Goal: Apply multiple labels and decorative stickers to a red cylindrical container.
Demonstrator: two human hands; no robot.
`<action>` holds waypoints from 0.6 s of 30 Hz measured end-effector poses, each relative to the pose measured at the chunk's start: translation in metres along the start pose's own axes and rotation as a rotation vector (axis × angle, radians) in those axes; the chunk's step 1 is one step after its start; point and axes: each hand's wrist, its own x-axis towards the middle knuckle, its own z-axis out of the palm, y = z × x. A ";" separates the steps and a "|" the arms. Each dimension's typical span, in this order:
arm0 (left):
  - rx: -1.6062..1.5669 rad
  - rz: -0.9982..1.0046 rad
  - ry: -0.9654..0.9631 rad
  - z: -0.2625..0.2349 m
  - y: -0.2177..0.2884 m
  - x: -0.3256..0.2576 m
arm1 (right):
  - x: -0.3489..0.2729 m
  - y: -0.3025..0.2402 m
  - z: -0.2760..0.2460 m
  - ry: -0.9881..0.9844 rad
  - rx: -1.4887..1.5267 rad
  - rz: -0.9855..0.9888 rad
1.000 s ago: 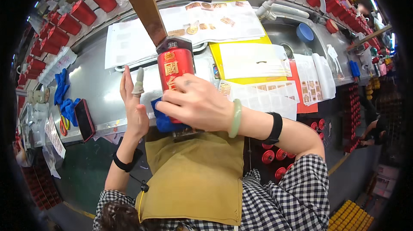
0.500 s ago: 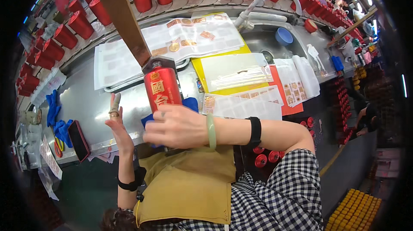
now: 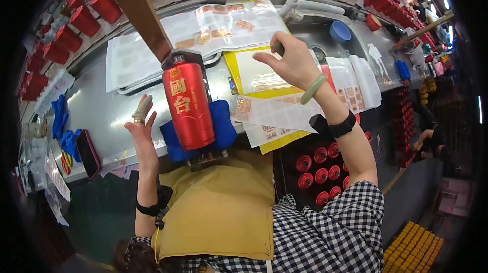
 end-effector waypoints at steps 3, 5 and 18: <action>0.014 0.025 0.004 0.003 0.003 -0.006 | -0.002 0.029 0.014 -0.088 -0.111 0.010; 0.028 0.029 -0.018 0.006 0.007 -0.009 | 0.002 0.043 0.015 -0.145 -0.215 0.020; 0.080 0.041 -0.009 0.001 -0.002 -0.020 | 0.087 0.062 0.076 -0.384 -0.313 -0.056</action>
